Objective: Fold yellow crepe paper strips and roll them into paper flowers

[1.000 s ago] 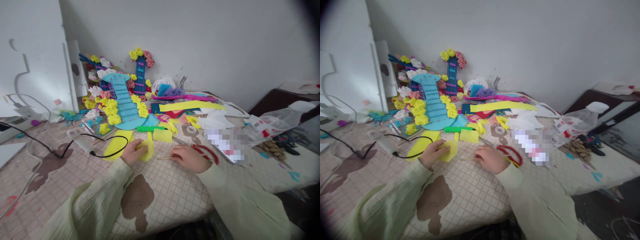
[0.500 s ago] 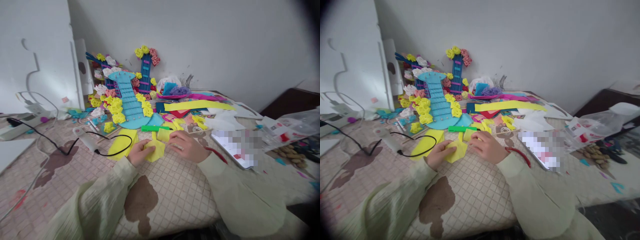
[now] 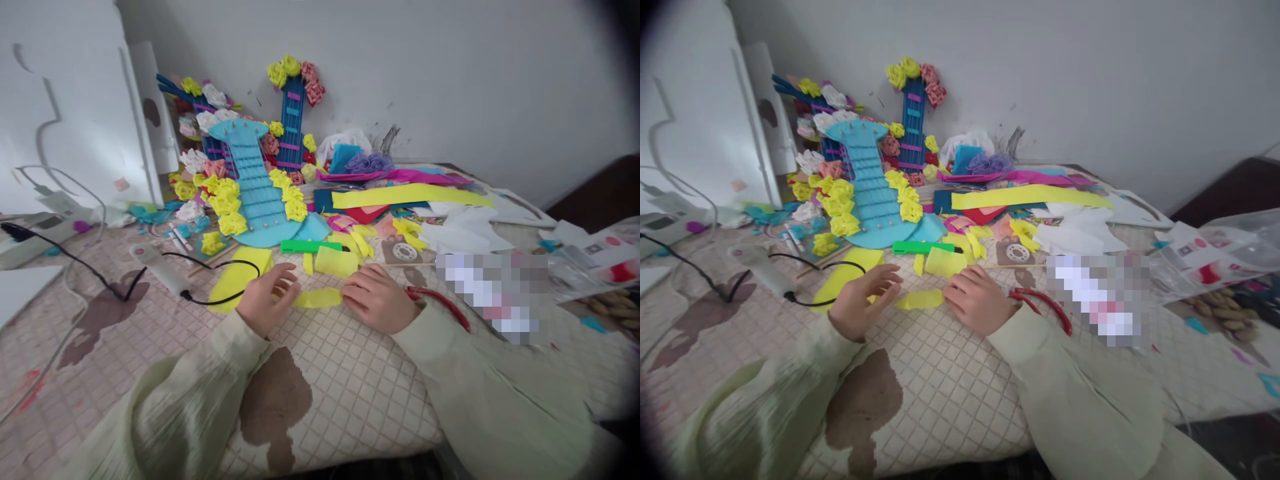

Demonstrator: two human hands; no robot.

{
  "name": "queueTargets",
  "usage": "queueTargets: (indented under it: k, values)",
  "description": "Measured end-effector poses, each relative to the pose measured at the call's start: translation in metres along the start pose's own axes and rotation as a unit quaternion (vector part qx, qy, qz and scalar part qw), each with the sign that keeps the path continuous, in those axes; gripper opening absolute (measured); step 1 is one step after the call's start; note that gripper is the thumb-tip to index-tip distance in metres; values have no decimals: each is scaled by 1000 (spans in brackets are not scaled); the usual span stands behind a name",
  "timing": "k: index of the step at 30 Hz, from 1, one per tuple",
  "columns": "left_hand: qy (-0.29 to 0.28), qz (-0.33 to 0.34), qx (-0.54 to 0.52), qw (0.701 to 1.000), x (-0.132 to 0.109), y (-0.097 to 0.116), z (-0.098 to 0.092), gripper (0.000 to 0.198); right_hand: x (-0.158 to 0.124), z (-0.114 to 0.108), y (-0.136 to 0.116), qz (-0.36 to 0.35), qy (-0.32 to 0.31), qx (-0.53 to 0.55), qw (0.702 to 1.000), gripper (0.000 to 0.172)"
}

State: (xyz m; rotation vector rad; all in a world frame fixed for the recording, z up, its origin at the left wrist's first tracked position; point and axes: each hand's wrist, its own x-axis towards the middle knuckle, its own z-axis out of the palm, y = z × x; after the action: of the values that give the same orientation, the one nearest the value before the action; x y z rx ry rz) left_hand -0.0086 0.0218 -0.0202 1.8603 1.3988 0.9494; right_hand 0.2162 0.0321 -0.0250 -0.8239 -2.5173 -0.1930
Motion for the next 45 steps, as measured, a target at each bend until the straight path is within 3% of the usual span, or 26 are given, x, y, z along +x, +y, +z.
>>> queueTargets:
  k: [5, 8, 15, 23, 28, 34, 40, 45]
  values:
    - [-40, 207, 140, 968, -14, -1, 0, 24, -5, 4, 1, -10, -44, -2, 999, 22]
    - [-48, 256, 203, 944, -20, -4, 5, 24, -5, 4, 1, 2, -38, -2, 999, 22]
    - [2, 255, 249, 934, -18, -5, 7, 7, -1, -1, -2, 43, 15, 28, 999, 19]
    - [-46, 249, 249, 935, -21, -4, 10, 10, -13, -1, -6, -2, -22, 47, 999, 19]
    - [-71, 259, 246, 931, -23, 0, 12, 10, -19, -1, -11, 9, -32, 50, 998, 18]
    - [-61, 266, 245, 930, -23, -3, 13, 11, -21, -1, -17, 9, -30, 44, 999, 17]
    - [-77, 276, 247, 926, -24, -6, 14, 12, -23, 0, -17, 45, -33, 69, 996, 14]
    - [-91, 234, 246, 936, -25, -4, 15, 11, -24, 0, -20, 93, -53, 84, 991, 13]
